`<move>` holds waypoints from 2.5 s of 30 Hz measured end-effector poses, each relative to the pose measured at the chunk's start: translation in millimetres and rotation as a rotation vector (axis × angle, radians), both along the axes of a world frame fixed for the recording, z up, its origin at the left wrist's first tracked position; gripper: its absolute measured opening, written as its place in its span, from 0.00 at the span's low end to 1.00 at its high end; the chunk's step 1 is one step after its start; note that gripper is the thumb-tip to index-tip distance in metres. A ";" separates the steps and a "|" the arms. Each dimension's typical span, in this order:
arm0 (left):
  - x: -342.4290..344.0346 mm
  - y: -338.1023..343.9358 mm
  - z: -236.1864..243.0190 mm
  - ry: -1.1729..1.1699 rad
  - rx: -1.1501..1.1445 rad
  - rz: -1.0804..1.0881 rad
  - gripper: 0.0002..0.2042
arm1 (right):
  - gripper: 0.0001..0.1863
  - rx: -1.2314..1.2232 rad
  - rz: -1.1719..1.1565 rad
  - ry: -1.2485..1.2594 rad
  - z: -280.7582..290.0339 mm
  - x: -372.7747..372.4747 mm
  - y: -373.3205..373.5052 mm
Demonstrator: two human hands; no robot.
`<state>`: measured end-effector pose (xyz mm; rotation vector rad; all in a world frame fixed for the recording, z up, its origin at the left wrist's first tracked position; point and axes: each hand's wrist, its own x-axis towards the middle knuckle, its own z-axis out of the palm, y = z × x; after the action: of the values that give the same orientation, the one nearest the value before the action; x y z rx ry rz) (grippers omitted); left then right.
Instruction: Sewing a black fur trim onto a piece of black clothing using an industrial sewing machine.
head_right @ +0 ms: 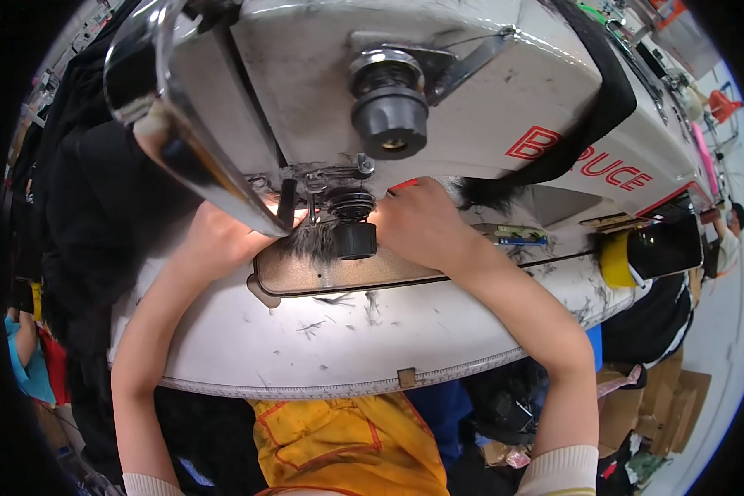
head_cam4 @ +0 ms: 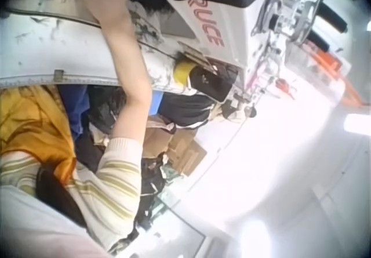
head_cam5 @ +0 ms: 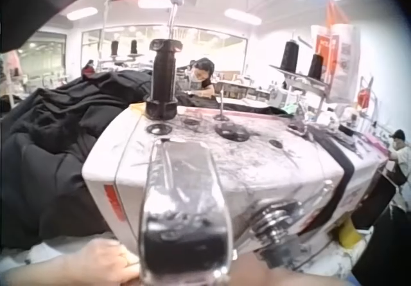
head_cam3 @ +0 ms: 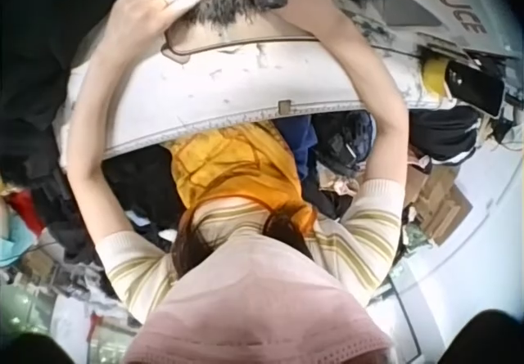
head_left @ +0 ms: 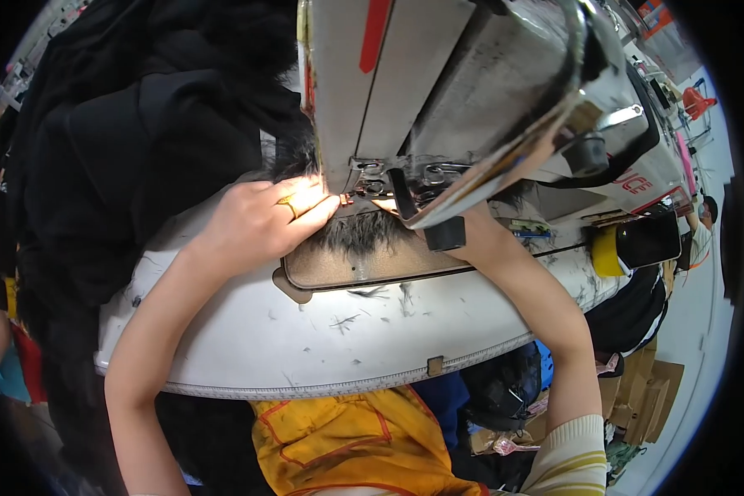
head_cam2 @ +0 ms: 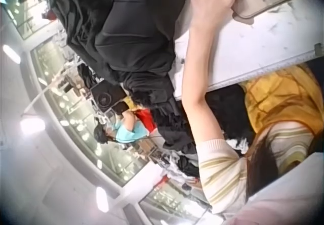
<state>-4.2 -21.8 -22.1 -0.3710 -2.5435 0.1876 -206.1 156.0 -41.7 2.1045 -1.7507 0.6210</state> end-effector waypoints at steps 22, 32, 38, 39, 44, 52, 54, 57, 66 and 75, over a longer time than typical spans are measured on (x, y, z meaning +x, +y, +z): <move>5.6 6.1 21.0 -0.083 -0.032 0.044 0.06 | 0.13 0.051 0.182 -0.075 15.2 10.5 0.2; 18.4 22.3 7.3 -0.055 -0.114 0.107 0.07 | 0.11 -0.082 0.218 0.374 20.4 19.6 6.5; 23.0 24.2 12.3 -0.175 -0.180 0.112 0.11 | 0.07 0.008 0.148 0.057 8.4 15.2 10.0; 17.8 16.6 11.5 -0.213 -0.062 0.144 0.11 | 0.05 -0.046 0.123 0.041 13.7 11.6 5.2; 19.9 27.8 14.7 -0.189 -0.122 0.210 0.12 | 0.05 -0.122 0.095 0.345 19.1 20.0 3.5; 17.4 29.7 13.1 -0.176 0.101 0.104 0.17 | 0.16 0.038 0.128 -0.004 4.4 23.3 -0.2; 21.3 28.0 12.0 -0.241 0.145 0.202 0.17 | 0.10 -0.058 0.093 0.316 8.3 19.6 5.4; 20.0 27.9 16.1 -0.255 0.158 0.237 0.18 | 0.06 -0.107 0.073 0.500 -10.0 9.0 0.7; 20.1 23.7 11.2 -0.247 0.187 0.222 0.21 | 0.20 0.335 -0.049 0.325 7.1 7.9 14.4; 17.5 14.4 13.6 -0.296 0.185 0.167 0.17 | 0.07 0.038 0.072 0.175 -35.5 -6.4 -1.2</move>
<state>13.3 -7.4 -8.5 -0.1204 -2.8562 -0.0461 -212.5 154.8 -77.2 2.1835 -1.6099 0.4111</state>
